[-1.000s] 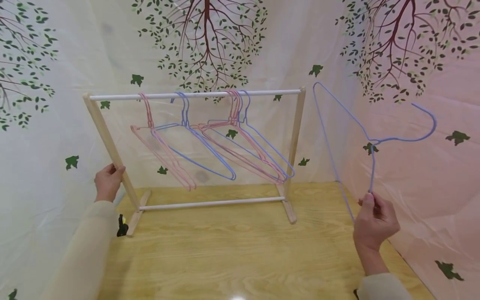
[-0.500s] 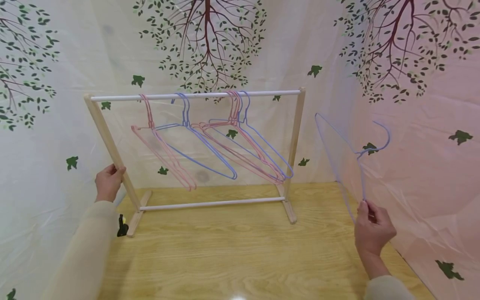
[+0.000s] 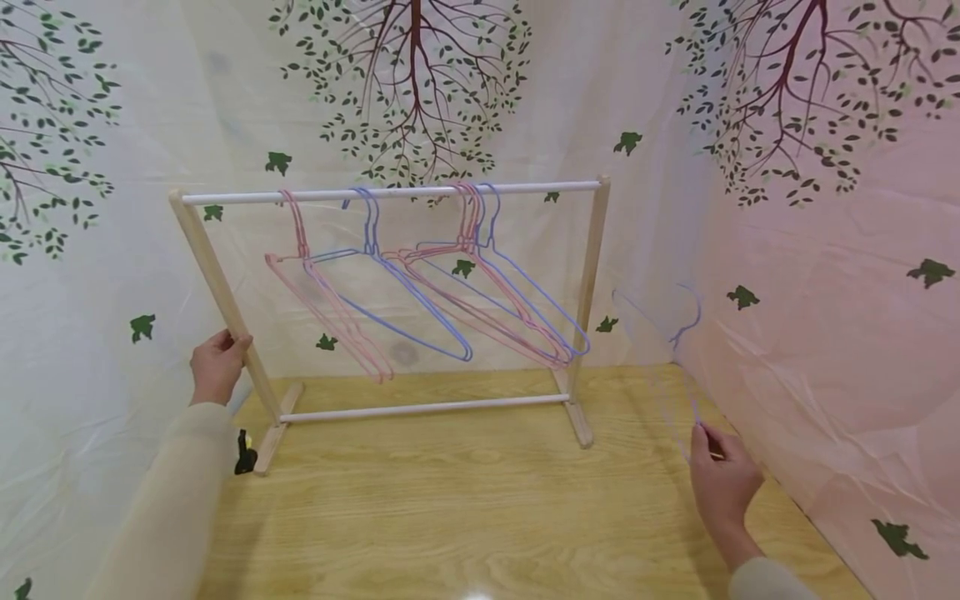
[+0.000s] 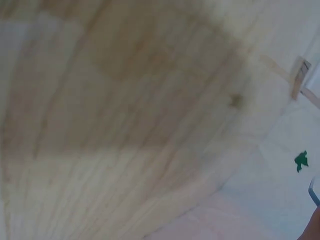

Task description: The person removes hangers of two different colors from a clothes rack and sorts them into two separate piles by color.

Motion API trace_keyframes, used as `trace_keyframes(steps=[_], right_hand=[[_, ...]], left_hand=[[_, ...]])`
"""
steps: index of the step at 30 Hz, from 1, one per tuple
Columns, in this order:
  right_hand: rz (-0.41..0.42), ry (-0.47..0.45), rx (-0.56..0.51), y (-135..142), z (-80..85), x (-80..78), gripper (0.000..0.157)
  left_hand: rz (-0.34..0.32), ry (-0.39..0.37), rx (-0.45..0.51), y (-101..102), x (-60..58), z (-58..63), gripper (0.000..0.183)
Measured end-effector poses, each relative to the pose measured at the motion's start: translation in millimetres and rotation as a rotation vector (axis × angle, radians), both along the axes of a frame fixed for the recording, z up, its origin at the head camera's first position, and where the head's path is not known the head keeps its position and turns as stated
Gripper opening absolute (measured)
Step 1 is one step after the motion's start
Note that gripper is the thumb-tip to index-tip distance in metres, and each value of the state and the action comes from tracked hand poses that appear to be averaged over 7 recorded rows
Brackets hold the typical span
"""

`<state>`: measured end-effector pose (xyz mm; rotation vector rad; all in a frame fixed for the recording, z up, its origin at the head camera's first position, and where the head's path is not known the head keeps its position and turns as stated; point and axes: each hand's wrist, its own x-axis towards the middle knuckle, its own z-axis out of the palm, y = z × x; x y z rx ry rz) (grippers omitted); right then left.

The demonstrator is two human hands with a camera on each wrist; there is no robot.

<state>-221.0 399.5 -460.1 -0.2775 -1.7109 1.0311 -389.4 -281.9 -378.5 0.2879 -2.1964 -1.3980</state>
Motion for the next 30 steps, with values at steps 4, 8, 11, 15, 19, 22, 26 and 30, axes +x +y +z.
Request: trace_keyframes(steps=[4, 8, 11, 15, 19, 22, 26, 30], right_hand=[[0.024, -0.121, -0.003, -2, -11.6, 1.2, 0.02], [0.031, -0.201, 0.029, -4, -21.1, 1.8, 0.018], [0.045, -0.251, 0.064, -5, -27.6, 2.7, 0.016], [0.06, -0.339, 0.101, -7, -35.9, 4.3, 0.017], [0.087, -0.46, 0.108, -6, -43.0, 6.2, 0.023], [0.085, -0.543, 0.1, 0, -46.5, 6.1, 0.029], [0.029, -0.576, 0.146, 12, -46.8, 1.2, 0.031], [-0.002, -0.613, 0.199, 26, -45.7, -4.3, 0.034]], left_hand=[[-0.004, -0.006, 0.019, -1, -0.1, -1.2, 0.043], [-0.012, -0.02, 0.038, -1, 0.0, -2.8, 0.043], [-0.014, -0.016, 0.041, 0, -0.3, -3.9, 0.043], [-0.011, 0.0, 0.043, 2, 0.7, -4.9, 0.043], [-0.011, 0.007, 0.035, 4, 3.4, -6.0, 0.044], [-0.016, 0.003, 0.035, 5, 6.0, -6.5, 0.045], [-0.021, 0.001, 0.047, 6, 9.0, -6.2, 0.045], [-0.018, 0.01, 0.054, 7, 10.1, -5.3, 0.045]])
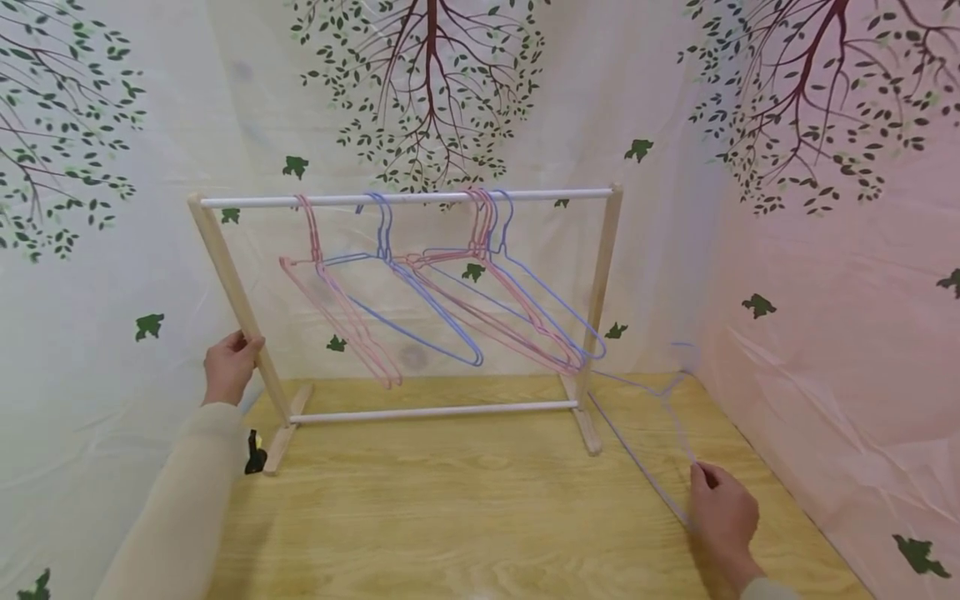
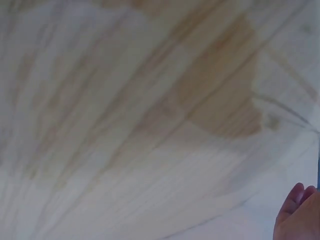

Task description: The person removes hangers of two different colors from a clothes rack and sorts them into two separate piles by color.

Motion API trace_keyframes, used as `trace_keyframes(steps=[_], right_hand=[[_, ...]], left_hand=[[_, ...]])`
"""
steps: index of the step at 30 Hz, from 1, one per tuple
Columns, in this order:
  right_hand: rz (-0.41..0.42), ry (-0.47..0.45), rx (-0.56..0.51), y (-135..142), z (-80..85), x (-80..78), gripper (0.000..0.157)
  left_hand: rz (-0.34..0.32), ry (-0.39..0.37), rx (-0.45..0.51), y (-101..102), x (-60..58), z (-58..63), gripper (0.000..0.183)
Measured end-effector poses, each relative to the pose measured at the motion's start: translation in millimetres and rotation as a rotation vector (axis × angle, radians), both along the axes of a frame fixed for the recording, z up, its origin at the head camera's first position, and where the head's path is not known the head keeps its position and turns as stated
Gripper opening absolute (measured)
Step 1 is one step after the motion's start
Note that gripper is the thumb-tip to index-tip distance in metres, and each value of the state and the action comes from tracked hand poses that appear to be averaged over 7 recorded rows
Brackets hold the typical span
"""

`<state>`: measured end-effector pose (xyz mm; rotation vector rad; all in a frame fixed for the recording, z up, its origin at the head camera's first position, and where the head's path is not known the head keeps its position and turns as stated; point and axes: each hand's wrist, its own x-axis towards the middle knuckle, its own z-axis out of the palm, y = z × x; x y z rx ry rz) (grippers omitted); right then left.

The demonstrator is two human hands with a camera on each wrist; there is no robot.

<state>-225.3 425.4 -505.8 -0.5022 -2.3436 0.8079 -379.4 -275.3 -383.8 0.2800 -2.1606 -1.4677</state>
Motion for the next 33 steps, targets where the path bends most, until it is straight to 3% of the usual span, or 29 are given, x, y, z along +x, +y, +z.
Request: trace_keyframes(steps=[9, 13, 21, 27, 33], right_hand=[[-0.025, -0.253, -0.014, 24, 1.6, 1.6, 0.043], [-0.022, -0.283, 0.023, 29, 2.0, 1.1, 0.044], [-0.011, -0.047, 0.079, 8, 28.9, -16.8, 0.038], [-0.031, 0.166, 0.031, -22, 63.5, -40.4, 0.034], [0.028, 0.341, 0.005, -51, 100.9, -56.9, 0.029]], left_hand=[[-0.02, 0.001, 0.014, 0, -5.5, 0.8, 0.045], [-0.024, 0.005, 0.008, 0, -9.4, 0.5, 0.045], [-0.025, 0.01, -0.001, -4, -17.5, -1.3, 0.044], [-0.008, 0.01, -0.004, -6, -19.6, 0.5, 0.043], [0.009, 0.023, -0.009, -8, -20.8, 1.5, 0.042]])
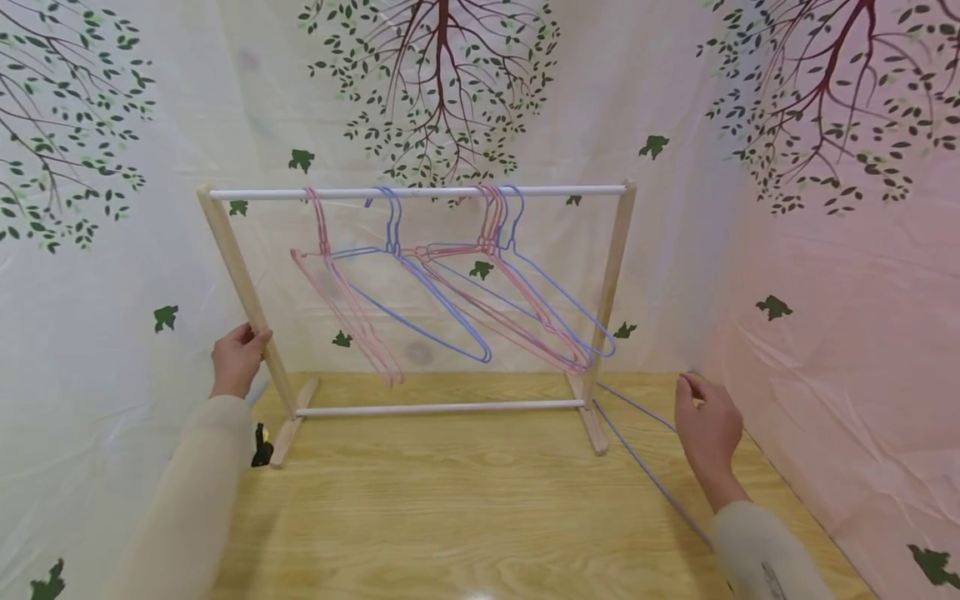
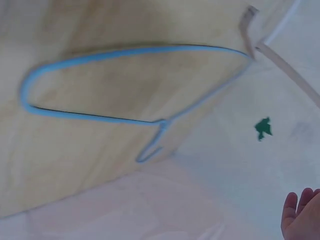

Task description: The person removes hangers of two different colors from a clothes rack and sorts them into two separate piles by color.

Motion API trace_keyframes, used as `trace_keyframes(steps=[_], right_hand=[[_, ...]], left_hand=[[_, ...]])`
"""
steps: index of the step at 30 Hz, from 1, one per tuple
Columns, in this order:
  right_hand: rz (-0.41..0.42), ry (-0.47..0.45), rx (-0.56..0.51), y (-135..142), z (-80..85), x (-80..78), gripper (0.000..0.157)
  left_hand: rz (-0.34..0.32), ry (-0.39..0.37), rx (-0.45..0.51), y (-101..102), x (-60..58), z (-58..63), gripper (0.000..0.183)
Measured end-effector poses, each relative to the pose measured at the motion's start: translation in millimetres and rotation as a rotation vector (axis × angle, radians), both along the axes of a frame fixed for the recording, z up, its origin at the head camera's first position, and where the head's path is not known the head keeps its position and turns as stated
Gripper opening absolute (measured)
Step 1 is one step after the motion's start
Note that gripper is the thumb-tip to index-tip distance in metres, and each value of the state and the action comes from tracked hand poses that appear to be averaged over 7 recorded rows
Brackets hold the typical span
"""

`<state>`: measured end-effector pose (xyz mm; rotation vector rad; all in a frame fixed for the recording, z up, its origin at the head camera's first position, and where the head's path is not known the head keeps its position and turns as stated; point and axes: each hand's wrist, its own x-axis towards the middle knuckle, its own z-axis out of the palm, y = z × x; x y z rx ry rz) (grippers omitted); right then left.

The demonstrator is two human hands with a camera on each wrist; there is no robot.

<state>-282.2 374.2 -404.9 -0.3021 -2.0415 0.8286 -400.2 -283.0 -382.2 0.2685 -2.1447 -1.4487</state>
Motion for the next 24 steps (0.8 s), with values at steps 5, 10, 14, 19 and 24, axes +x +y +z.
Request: trace_keyframes(steps=[5, 10, 14, 19, 24], right_hand=[[0.086, 0.103, -0.013, -15, 30.2, -7.5, 0.028], [0.161, 0.156, 0.004, -33, 62.5, -16.7, 0.03], [0.213, 0.155, 0.014, -48, 85.6, -25.7, 0.03], [0.291, 0.135, 0.034, -68, 104.4, -36.0, 0.03], [0.363, 0.094, 0.07, -86, 115.6, -45.2, 0.031]], left_hand=[[-0.007, 0.003, -0.014, 3, -0.8, -3.2, 0.042], [-0.005, -0.008, -0.021, 5, 2.2, -4.3, 0.043], [0.0, -0.016, -0.02, 4, 5.4, -2.5, 0.043], [-0.002, -0.027, 0.004, 4, 9.9, 0.1, 0.044], [-0.001, -0.029, 0.022, 4, 12.1, 0.3, 0.044]])
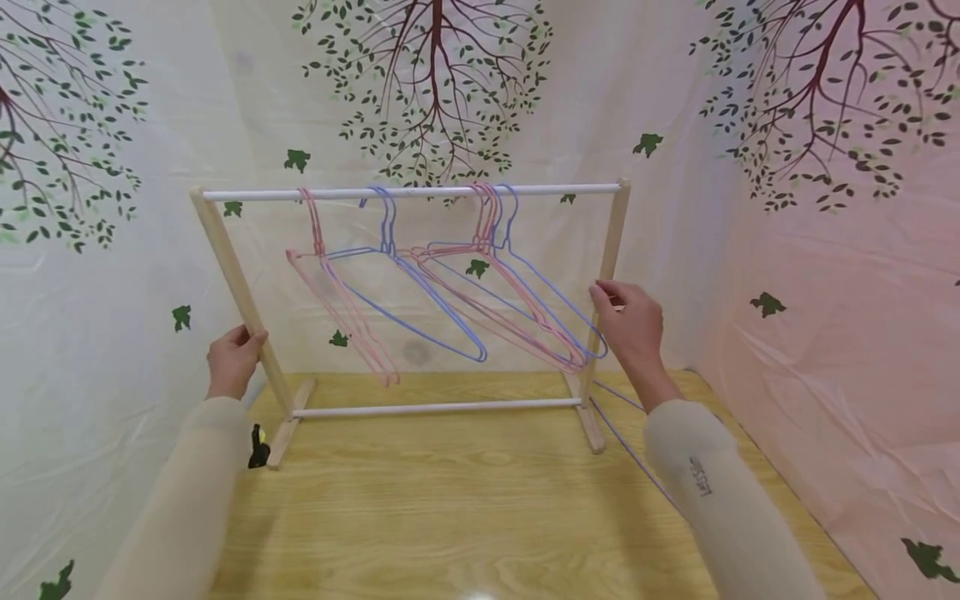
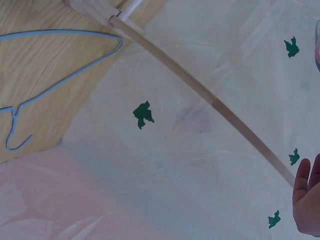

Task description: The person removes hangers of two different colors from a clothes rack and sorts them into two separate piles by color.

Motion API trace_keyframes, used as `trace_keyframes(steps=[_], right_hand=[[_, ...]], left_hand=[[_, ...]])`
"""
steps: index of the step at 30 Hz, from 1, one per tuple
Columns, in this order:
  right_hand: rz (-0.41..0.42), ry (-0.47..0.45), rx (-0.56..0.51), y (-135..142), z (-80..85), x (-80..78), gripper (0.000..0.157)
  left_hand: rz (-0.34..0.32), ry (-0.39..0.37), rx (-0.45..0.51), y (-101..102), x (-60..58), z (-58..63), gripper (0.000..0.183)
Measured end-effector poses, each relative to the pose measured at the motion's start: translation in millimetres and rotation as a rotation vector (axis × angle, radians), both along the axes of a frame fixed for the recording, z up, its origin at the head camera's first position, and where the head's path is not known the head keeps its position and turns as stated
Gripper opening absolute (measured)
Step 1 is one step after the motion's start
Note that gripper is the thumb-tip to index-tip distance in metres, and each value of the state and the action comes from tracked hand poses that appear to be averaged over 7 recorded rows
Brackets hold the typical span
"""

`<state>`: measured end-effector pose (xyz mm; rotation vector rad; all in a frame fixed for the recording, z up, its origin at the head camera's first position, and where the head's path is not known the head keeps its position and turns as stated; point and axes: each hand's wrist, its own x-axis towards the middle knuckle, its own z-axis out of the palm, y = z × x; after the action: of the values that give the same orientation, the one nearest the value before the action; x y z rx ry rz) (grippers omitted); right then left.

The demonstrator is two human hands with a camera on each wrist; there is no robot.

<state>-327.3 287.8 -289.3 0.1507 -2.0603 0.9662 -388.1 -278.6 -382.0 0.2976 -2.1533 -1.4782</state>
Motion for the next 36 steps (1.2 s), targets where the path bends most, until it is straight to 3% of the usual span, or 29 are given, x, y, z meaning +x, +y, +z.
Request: trace_keyframes(steps=[6, 16, 26, 36], right_hand=[[0.061, -0.098, 0.069, -16, 7.4, -4.6, 0.038], [0.075, -0.228, 0.173, -32, 13.9, -7.1, 0.04], [0.079, -0.242, 0.196, -39, 12.2, -8.5, 0.033], [0.066, -0.162, 0.173, -41, 7.7, -10.0, 0.028]], left_hand=[[-0.003, 0.0, 0.001, 0, 0.7, -0.6, 0.045], [-0.034, -0.017, 0.023, -3, -5.7, 4.0, 0.045], [-0.058, -0.02, 0.033, -7, -12.1, 3.5, 0.045], [-0.053, -0.015, 0.023, -8, -10.6, 4.4, 0.044]])
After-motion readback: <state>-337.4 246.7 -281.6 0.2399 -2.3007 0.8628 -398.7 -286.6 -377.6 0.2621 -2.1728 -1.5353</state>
